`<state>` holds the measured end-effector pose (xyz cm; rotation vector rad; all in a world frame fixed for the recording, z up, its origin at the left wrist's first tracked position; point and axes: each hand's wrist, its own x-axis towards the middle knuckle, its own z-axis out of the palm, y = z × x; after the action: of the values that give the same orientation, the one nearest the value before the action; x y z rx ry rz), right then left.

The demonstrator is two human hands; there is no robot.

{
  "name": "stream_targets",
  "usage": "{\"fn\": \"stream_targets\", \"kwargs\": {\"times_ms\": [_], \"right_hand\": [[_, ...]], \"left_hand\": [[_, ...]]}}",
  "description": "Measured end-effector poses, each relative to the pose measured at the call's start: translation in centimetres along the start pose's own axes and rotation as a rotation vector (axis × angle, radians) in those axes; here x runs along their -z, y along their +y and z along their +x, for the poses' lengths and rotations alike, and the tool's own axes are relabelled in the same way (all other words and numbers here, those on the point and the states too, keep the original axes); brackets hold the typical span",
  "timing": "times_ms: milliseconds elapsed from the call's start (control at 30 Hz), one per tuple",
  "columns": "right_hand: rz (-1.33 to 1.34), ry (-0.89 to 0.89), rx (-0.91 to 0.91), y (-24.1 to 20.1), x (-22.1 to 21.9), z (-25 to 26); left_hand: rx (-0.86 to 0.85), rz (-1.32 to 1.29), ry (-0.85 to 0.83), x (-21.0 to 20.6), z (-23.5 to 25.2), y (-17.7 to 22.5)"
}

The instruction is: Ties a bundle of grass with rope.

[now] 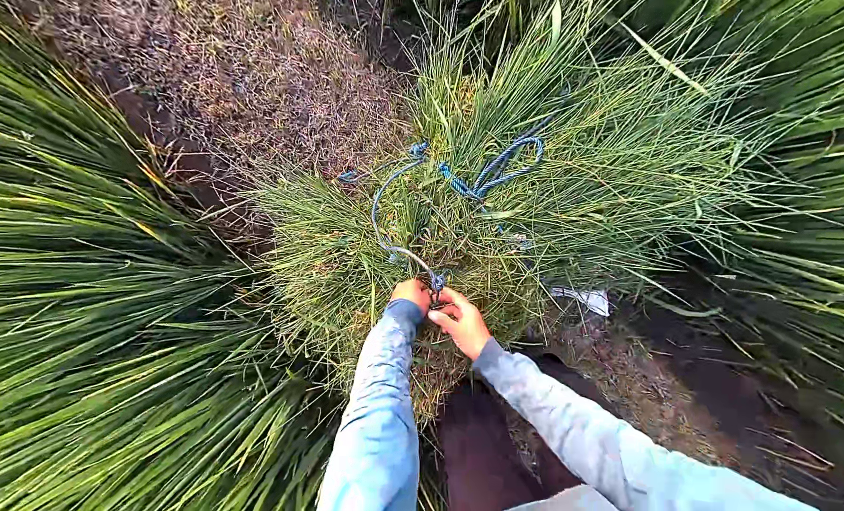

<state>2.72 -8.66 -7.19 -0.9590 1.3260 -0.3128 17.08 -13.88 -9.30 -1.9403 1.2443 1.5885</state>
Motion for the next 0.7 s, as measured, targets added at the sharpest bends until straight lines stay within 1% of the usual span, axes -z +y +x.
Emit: {"fn": "stream_targets", "kwargs": {"times_ms": [33, 100, 133, 167, 200, 233, 267, 333, 367, 400, 467, 533, 633, 700], "right_hand": [[-0.042, 0.090, 0.078, -1.0, -1.1, 0.6], [-0.158, 0.230, 0.294, -2.2, -2.5, 1.5], [-0.201, 0.263, 0.388, -2.2, -2.6, 1.8], [-0.211, 0.261, 0.413, -2.2, -2.6, 1.8], [-0.180, 0.235, 0.361, -2.2, -2.2, 1.6], [-0.108, 0.208, 0.253, -2.3, -1.8, 1.3], [-0.009, 0.218, 0.125, -2.5, -1.5, 1.2], [0.184, 0.315, -0.104, -2.5, -1.3, 1.5], [0.176, 0.336, -0.190, -2.8, -1.2, 1.8], [0.065, 0.308, -0.252, -3.3, -1.2, 2.1], [-0.256, 0.144, -0.331, -4.7, -1.4, 2.9], [-0.444, 0.018, -0.360, -5.4, -1.7, 4.0], [-0.474, -0.050, -0.415, -5.0, -1.3, 6.0], [-0.448, 0.000, -0.457, -5.7, -1.5, 7.3]], "left_hand": [[-0.004, -0.005, 0.005, 0.0, -0.3, 0.1], [-0.011, -0.002, 0.027, -0.1, -0.7, -0.1], [-0.011, 0.014, 0.040, -0.3, -0.7, -0.2], [-0.024, 0.028, 0.045, -0.4, -0.7, -0.3], [-0.035, 0.038, 0.039, -0.5, -0.7, -0.4], [-0.038, 0.027, 0.035, -0.5, -0.8, -0.4], [-0.046, 0.004, 0.039, -0.6, -0.6, -0.7], [-0.071, -0.048, 0.056, -1.3, -0.2, -1.3], [-0.074, -0.060, 0.056, -1.3, -0.2, -1.4], [-0.069, -0.059, 0.048, -1.1, -0.2, -1.3], [-0.036, -0.049, 0.025, -0.8, -0.4, -1.2], [0.000, -0.060, 0.028, -0.6, -0.3, -1.5], [-0.012, -0.082, -0.002, 0.9, 0.4, -2.1], [-0.064, -0.090, -0.032, 2.0, 1.4, -2.5]]}}
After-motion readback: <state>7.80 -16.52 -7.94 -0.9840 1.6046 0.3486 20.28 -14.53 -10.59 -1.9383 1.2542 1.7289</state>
